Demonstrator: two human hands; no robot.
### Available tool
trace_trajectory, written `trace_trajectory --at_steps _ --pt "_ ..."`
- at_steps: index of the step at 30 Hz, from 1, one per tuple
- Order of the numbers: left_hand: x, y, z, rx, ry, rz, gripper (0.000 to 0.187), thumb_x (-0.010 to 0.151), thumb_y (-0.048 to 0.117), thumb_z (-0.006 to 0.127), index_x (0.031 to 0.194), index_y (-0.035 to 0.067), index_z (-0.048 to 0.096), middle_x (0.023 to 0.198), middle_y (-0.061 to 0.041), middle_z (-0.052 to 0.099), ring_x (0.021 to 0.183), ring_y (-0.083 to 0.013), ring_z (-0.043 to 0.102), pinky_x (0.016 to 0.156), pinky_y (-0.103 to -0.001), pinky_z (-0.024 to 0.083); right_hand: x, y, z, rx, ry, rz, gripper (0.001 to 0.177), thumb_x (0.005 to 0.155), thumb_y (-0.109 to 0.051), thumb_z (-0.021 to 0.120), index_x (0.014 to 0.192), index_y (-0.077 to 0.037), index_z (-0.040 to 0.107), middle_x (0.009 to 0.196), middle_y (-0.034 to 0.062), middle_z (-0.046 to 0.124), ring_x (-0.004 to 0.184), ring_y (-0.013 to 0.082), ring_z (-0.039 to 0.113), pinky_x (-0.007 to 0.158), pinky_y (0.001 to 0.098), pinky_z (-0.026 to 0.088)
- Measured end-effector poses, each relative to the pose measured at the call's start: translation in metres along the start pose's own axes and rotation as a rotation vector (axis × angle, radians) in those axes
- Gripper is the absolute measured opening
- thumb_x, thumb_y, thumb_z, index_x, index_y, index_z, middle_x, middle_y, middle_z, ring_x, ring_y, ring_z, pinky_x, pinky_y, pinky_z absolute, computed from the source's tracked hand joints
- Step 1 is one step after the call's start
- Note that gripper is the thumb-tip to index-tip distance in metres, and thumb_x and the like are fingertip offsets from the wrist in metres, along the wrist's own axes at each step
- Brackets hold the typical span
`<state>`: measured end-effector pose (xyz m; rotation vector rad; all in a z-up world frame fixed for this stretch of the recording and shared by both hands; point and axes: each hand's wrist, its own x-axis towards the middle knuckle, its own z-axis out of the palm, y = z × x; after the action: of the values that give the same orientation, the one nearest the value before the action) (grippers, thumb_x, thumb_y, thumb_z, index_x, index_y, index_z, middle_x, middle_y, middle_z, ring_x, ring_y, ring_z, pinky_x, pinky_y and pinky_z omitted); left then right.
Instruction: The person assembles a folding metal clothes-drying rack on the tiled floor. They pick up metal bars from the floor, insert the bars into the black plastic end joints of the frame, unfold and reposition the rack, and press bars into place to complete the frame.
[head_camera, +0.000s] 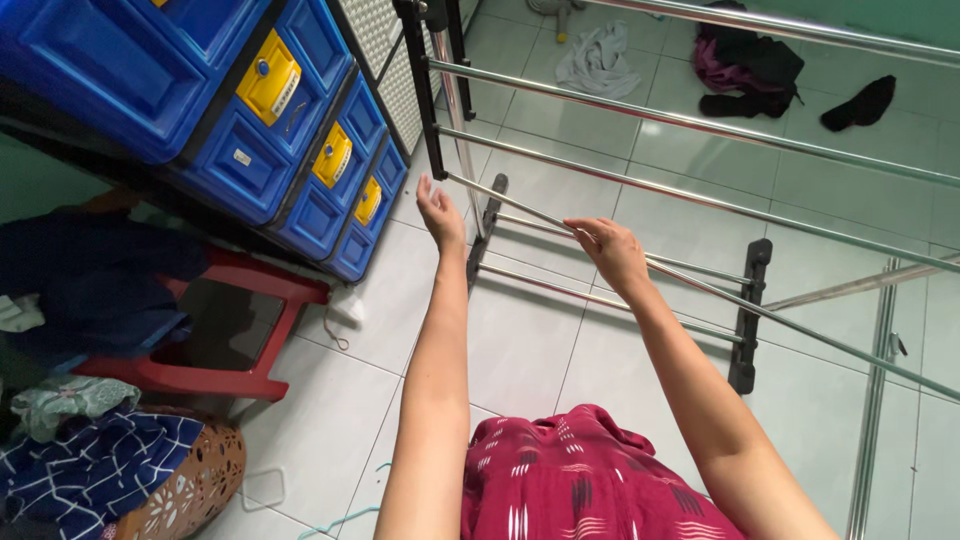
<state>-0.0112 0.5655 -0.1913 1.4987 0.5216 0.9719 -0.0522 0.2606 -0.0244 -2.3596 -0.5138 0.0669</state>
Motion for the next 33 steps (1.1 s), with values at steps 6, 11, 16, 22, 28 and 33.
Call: trace_trajectory --at_steps 6,11,16,22,28,33 --pt "0.019 0.010 0.001 -0.027 -0.055 0.021 0.043 0.102 -0.004 0.045 0.144 0.006 0.053 0.144 -0.015 0.058 0.133 -0.0259 0.057 0.108 -0.035 0.047 0.001 0.000 -0.004 0.043 0.022 -0.049 0.022 0.100 -0.025 0.063 0.119 -0.027 0.075 0.098 0.0001 0.072 0.072 0.0169 0.067 0.066 0.0352 0.053" --pt "0.018 0.034 0.003 0.009 -0.023 -0.166 0.037 0.099 -0.001 0.043 0.130 0.003 0.064 0.113 -0.011 0.072 0.106 -0.0223 0.069 0.096 -0.033 0.051 -0.002 -0.005 -0.007 -0.028 -0.027 -0.010 0.024 0.102 -0.025 0.063 0.122 -0.028 0.075 0.094 0.0017 0.070 0.072 0.0209 0.066 0.066 0.0368 0.052" --pt "0.018 0.039 0.004 -0.006 -0.018 -0.107 0.039 0.096 -0.004 0.042 0.126 0.003 0.065 0.109 -0.009 0.072 0.103 -0.0211 0.068 0.095 -0.033 0.051 0.002 -0.009 -0.011 -0.025 -0.013 -0.055 0.024 0.102 -0.025 0.062 0.122 -0.028 0.075 0.094 0.0012 0.071 0.073 0.0210 0.066 0.066 0.0376 0.052" --pt "0.018 0.025 0.000 0.011 -0.013 -0.098 0.036 0.097 -0.004 0.045 0.126 0.003 0.066 0.106 -0.008 0.073 0.100 -0.0197 0.068 0.091 -0.032 0.052 0.010 -0.003 -0.011 -0.030 -0.005 -0.101 0.023 0.102 -0.026 0.062 0.120 -0.028 0.075 0.093 0.0021 0.070 0.075 0.0225 0.067 0.069 0.0384 0.053" --pt "0.018 0.018 -0.004 0.018 -0.049 -0.060 0.035 0.096 -0.005 0.048 0.126 0.003 0.065 0.109 -0.008 0.074 0.100 -0.0186 0.068 0.089 -0.030 0.052 0.019 0.005 -0.009 -0.076 0.036 -0.141 0.022 0.101 -0.028 0.063 0.119 -0.028 0.076 0.093 0.0029 0.070 0.078 0.0254 0.067 0.070 0.0409 0.053" --pt "0.023 0.013 -0.007 0.078 -0.055 -0.019 0.032 0.097 -0.004 0.049 0.123 0.002 0.066 0.105 -0.008 0.074 0.097 -0.0189 0.068 0.087 -0.030 0.052 0.022 0.007 -0.004 -0.090 0.065 -0.139 0.020 0.100 -0.030 0.064 0.115 -0.029 0.077 0.093 0.0016 0.072 0.080 0.0244 0.069 0.070 0.0399 0.055"
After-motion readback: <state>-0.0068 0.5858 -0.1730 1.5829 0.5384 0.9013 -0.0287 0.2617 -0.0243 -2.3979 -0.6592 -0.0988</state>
